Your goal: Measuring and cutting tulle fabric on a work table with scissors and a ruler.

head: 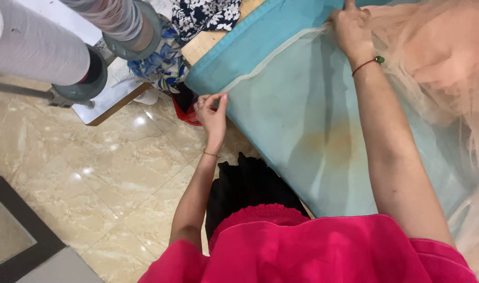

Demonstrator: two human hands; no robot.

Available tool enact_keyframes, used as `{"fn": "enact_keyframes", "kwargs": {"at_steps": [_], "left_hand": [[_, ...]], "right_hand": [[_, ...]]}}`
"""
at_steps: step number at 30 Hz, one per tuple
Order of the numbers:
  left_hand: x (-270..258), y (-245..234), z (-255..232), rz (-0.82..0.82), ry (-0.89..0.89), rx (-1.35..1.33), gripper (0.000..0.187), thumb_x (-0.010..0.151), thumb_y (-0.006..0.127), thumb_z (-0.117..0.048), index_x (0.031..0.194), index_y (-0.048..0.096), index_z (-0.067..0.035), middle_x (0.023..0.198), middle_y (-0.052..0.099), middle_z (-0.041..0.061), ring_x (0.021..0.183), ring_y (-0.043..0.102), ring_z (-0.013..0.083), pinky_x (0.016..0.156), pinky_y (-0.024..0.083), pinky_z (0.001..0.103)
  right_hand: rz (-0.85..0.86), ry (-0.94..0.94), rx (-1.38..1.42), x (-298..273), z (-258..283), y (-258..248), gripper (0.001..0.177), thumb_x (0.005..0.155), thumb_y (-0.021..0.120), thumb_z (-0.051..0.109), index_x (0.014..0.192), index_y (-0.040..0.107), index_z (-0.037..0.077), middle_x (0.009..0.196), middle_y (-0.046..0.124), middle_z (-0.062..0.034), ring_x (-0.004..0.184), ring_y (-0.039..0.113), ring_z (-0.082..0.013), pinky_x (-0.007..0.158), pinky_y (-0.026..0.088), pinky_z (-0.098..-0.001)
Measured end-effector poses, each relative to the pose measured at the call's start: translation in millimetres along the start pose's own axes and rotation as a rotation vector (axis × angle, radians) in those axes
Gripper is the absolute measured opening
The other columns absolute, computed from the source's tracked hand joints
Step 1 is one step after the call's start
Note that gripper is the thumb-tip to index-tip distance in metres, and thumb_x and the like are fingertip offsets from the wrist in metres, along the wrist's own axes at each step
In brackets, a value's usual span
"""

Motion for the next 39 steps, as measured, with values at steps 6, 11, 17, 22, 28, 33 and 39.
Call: {"fn": "enact_keyframes", "kwargs": {"at_steps": [6,11,17,22,28,33,39], "left_hand": [[0,0,12,-0.045,-0.094,-0.163,0.014,0.091,0.082,-0.024,0.094,0.08,-0.011,0.093,0.062,0.001,0.093,0.052,0.0196,0.08,0.047,0.03],[5,-26,-44,-0.055,-0.009,0.037,0.042,0.084,0.084,-0.032,0.112,0.066,-0.006,0.106,0.06,0.005,0.109,0.053,0.0246,0.095,0.035,0.045],[9,-18,-41,0.002,0.209,0.191,0.012,0.095,0.076,-0.028,0.101,0.077,-0.018,0.111,0.064,0.003,0.115,0.052,0.0242,0.104,0.03,0.048],[10,-17,-36,-0.002,0.174,0.164,0.012,0.095,0.076,-0.029,0.098,0.077,-0.017,0.109,0.064,0.0,0.116,0.052,0.0233,0.104,0.029,0.047],[12,-16,-33,-0.011,0.151,0.151,0.014,0.096,0.075,-0.031,0.097,0.077,-0.017,0.108,0.064,0.0,0.117,0.052,0.0232,0.106,0.028,0.047],[15,-18,-30,-0.014,0.139,0.141,0.016,0.097,0.074,-0.033,0.097,0.077,-0.017,0.108,0.064,0.0,0.117,0.052,0.0229,0.106,0.029,0.047],[16,-17,-27,-0.016,0.137,0.137,0.016,0.098,0.073,-0.031,0.097,0.077,-0.016,0.109,0.063,0.0,0.119,0.051,0.0238,0.107,0.027,0.047]], "right_hand": [[0.024,0.017,0.008,2,-4,5,0.004,0.091,0.069,0.008,0.088,0.072,0.007,0.107,0.068,-0.017,0.088,0.069,-0.0345,0.078,0.054,-0.0456],[0.043,0.035,0.138,5,-4,-1,0.016,0.096,0.064,0.005,0.107,0.075,0.008,0.115,0.07,-0.0166,0.095,0.068,-0.0384,0.083,0.053,-0.048],[0.173,0.083,0.129,9,-1,-27,0.03,0.095,0.061,0.005,0.118,0.078,0.013,0.12,0.069,-0.0199,0.097,0.067,-0.0403,0.088,0.051,-0.0492],[0.175,0.097,0.094,8,-24,-4,0.023,0.099,0.062,0.013,0.114,0.079,0.013,0.118,0.07,-0.0202,0.095,0.069,-0.0388,0.085,0.051,-0.0477],[0.099,0.137,0.103,22,-16,-8,0.016,0.104,0.068,0.023,0.108,0.08,0.013,0.106,0.074,-0.0177,0.091,0.07,-0.0369,0.08,0.052,-0.0475],[0.182,0.189,0.112,24,-25,2,0.018,0.106,0.073,0.03,0.107,0.08,0.014,0.106,0.074,-0.0177,0.094,0.069,-0.038,0.083,0.052,-0.0487],[0.38,0.137,0.135,26,-43,24,0.031,0.074,0.083,0.015,0.103,0.084,0.025,0.121,0.066,-0.0228,0.1,0.066,-0.0417,0.087,0.052,-0.0477]]}}
Point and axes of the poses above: each hand's wrist, its own x-axis towards the middle knuckle, its own y-axis out of the palm, z = x × y, the point moved 4 cm from there along x, towards the middle knuckle
